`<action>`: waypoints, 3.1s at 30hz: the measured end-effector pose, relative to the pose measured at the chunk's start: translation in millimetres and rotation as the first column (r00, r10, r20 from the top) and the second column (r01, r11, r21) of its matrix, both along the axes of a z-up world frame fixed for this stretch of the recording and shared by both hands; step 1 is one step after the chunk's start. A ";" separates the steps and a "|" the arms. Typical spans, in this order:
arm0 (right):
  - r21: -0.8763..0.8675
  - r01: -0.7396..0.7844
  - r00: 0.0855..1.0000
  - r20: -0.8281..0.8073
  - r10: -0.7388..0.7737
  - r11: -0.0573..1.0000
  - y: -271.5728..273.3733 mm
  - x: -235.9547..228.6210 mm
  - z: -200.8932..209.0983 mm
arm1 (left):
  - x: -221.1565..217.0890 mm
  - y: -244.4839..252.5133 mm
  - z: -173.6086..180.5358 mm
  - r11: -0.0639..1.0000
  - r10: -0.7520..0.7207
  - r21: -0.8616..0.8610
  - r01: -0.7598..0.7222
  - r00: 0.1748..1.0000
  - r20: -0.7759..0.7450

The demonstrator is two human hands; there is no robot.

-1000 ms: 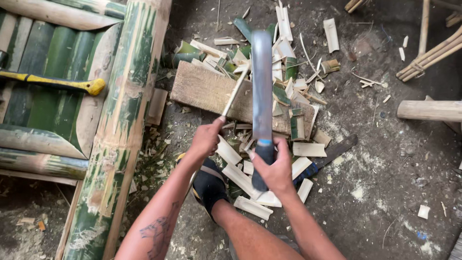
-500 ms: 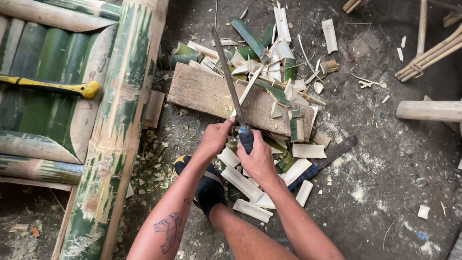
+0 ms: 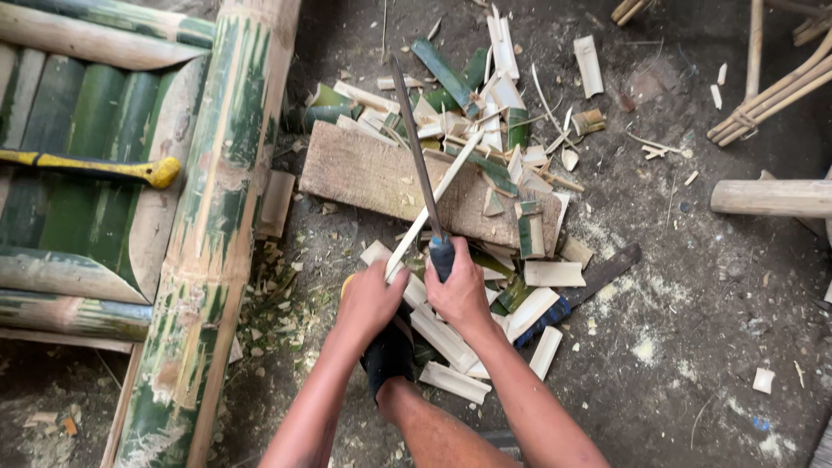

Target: The person assembles a bamboo chair by splitting bamboo strips, positioning them into the frame, and hammering nails to secure them. The person also uses a machete to split bamboo and a hammer to drive nails.

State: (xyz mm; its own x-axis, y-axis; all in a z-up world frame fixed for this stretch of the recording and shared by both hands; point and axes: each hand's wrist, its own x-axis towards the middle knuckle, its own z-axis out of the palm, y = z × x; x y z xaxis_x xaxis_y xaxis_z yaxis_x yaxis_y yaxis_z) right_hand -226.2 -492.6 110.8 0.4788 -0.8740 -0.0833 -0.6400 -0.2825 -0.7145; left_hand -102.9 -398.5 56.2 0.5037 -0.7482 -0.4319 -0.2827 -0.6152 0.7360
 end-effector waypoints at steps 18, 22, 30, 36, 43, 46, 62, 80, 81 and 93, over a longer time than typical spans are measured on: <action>-0.175 -0.022 1.000 -0.020 0.018 0.984 -36.7 24.8 -20.8 | -9.9 5.7 18.9 0.991 0.134 -0.050 -0.126 0.969 0.209; -0.124 -0.022 0.999 0.031 0.026 0.992 -11.0 0.1 1.1 | -22.0 34.7 30.6 0.993 0.113 -0.062 -0.102 0.968 0.223; -0.220 0.004 0.994 0.103 0.019 0.975 -19.3 4.6 -21.2 | -24.8 32.0 0.1 0.979 0.166 -0.170 -0.115 0.930 0.328; -0.118 -0.025 0.999 0.021 0.028 0.993 -10.1 -4.7 -29.1 | -23.2 43.9 -13.6 0.987 0.118 -0.142 -0.077 0.942 0.314; -0.166 -0.010 0.998 0.058 0.019 0.986 -5.7 4.4 -8.8 | -10.9 42.2 -9.3 0.983 0.108 -0.175 -0.055 0.946 0.307; -0.128 -0.020 0.999 -0.050 0.014 0.992 -8.1 26.3 -26.0 | 10.0 35.4 -14.7 0.987 0.068 -0.159 -0.031 0.970 0.233; -0.101 0.046 0.999 0.011 -0.045 0.994 -9.6 41.1 -44.9 | 40.5 30.5 -23.0 0.997 -0.004 -0.075 0.012 0.994 0.106; -0.075 0.056 0.996 0.072 -0.050 0.996 22.9 7.7 -93.1 | 45.8 49.8 -0.9 0.994 0.106 0.072 -0.085 0.927 -0.360; -0.121 0.032 0.998 0.052 -0.026 0.992 31.5 5.5 -93.9 | 49.0 56.1 3.5 0.997 0.078 0.040 -0.069 0.958 -0.277; -0.524 -0.607 0.709 -0.016 0.705 0.598 87.3 180.0 -5.4 | 161.3 286.8 79.2 0.931 0.277 0.176 -0.321 0.931 0.236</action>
